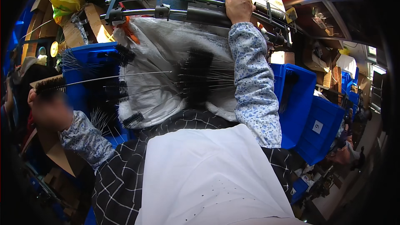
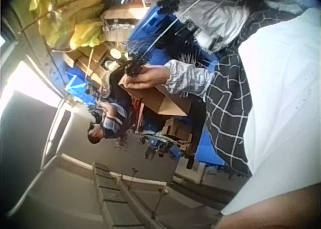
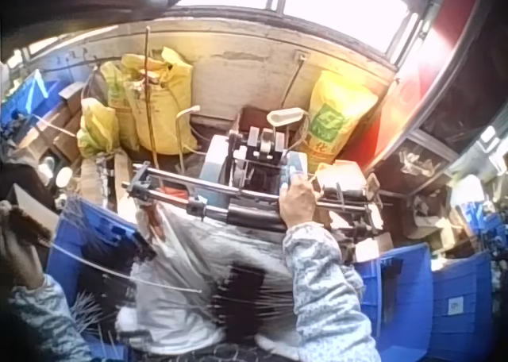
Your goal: The person repeatedly brushes a bundle of black bristles against a white cloth to remove debris. They then use a hairdryer to blow air onto the bristles and continue brushing. The person handles the bristle bundle and the cloth throughout the process.
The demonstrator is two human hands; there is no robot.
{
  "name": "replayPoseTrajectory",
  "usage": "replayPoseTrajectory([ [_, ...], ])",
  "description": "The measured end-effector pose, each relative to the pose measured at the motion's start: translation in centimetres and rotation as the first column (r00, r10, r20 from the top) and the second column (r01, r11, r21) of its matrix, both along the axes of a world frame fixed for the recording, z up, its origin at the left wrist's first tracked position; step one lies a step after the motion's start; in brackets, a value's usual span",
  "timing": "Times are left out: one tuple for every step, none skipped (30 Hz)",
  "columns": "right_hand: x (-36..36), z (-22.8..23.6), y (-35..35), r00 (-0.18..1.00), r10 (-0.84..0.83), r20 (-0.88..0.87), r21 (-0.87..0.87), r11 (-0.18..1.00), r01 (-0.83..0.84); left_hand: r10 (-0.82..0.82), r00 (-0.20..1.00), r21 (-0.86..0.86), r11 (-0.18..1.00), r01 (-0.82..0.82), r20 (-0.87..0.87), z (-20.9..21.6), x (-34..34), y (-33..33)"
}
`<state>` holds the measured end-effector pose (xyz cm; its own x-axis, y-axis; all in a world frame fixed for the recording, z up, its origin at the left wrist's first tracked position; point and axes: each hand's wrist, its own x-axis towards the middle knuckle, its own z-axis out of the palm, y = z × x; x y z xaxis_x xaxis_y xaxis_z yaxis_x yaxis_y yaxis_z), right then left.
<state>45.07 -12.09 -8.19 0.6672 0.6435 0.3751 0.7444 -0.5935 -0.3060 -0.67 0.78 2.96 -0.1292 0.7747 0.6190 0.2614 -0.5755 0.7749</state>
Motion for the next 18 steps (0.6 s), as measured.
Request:
replayPoseTrajectory([
  [-0.3,0.0,0.4,1.000,-0.007,-0.007,-0.013,1.000,0.007,0.025,0.999,0.014,1.000,-0.024,-0.044,0.0,0.1,-0.1],
  [-0.6,0.0,0.8,1.000,-0.001,-0.004,-0.003,1.000,0.001,0.085,0.985,0.041,0.996,-0.080,-0.150,0.2,0.6,-0.3],
  [-0.9,0.1,1.2,1.000,0.004,-0.001,0.006,1.000,-0.004,0.145,0.957,0.073,0.989,-0.130,-0.251,0.5,1.3,-0.6],
  [-1.3,0.1,1.5,1.000,0.009,0.002,0.015,1.000,-0.009,0.150,0.954,0.071,0.988,-0.136,-0.258,0.6,2.0,-0.9],
  [-2.1,0.4,1.9,1.000,-0.002,-0.017,0.002,1.000,0.002,0.156,0.951,0.070,0.987,-0.142,-0.267,0.8,2.6,-1.1],
  [-2.5,0.4,2.3,1.000,-0.001,0.004,0.008,1.000,0.001,0.162,0.948,0.071,0.986,-0.148,-0.273,0.9,3.3,-1.3],
  [-2.8,0.3,2.6,1.000,-0.001,0.025,0.015,1.000,0.000,0.169,0.934,0.102,0.984,-0.144,-0.315,0.7,3.7,-1.3],
  [-2.9,0.3,2.9,0.999,0.004,0.048,0.021,1.000,-0.005,0.164,0.942,0.107,0.985,-0.138,-0.292,0.4,4.2,-1.2],
  [-2.9,0.5,2.9,1.000,0.007,0.024,0.020,1.000,-0.007,0.114,0.970,0.075,0.992,-0.100,-0.216,0.2,4.9,-1.2],
  [-3.0,0.7,2.7,1.000,0.005,0.021,0.010,1.000,-0.005,0.067,0.989,0.046,0.997,-0.062,-0.130,0.2,5.5,-1.0],
  [-3.0,0.9,2.4,1.000,0.004,0.018,-0.001,1.000,-0.004,0.030,0.996,0.025,0.999,-0.028,-0.081,0.0,6.0,-1.0],
  [-2.9,1.0,2.2,1.000,0.003,0.015,-0.012,1.000,-0.003,0.026,0.995,0.025,0.999,-0.024,-0.093,-0.1,6.3,-1.0],
  [-2.4,1.0,1.9,1.000,0.014,0.004,-0.018,1.000,-0.014,0.023,0.994,0.027,0.999,-0.020,-0.105,0.0,6.6,-1.1],
  [-1.5,0.8,1.2,1.000,0.021,-0.005,-0.028,0.999,-0.021,0.045,0.979,0.082,0.996,-0.029,-0.201,-0.5,6.5,-0.9],
  [-0.7,0.7,0.5,0.999,0.029,-0.013,-0.039,0.999,-0.030,0.055,0.971,0.095,0.995,-0.034,-0.233,-0.9,6.3,-0.7],
  [0.0,0.3,-0.3,0.999,-0.001,0.036,-0.025,1.000,0.002,0.066,0.962,0.110,0.993,-0.038,-0.264,-1.2,6.1,-0.5],
  [1.0,-0.7,-0.9,0.998,0.007,0.059,-0.004,1.000,-0.006,0.066,0.968,0.086,0.995,-0.047,-0.240,-1.4,5.9,-0.3],
  [2.0,-0.9,-1.5,0.996,0.012,0.085,0.016,1.000,-0.013,0.004,0.992,0.015,1.000,-0.002,-0.127,-1.6,5.8,-0.2],
])
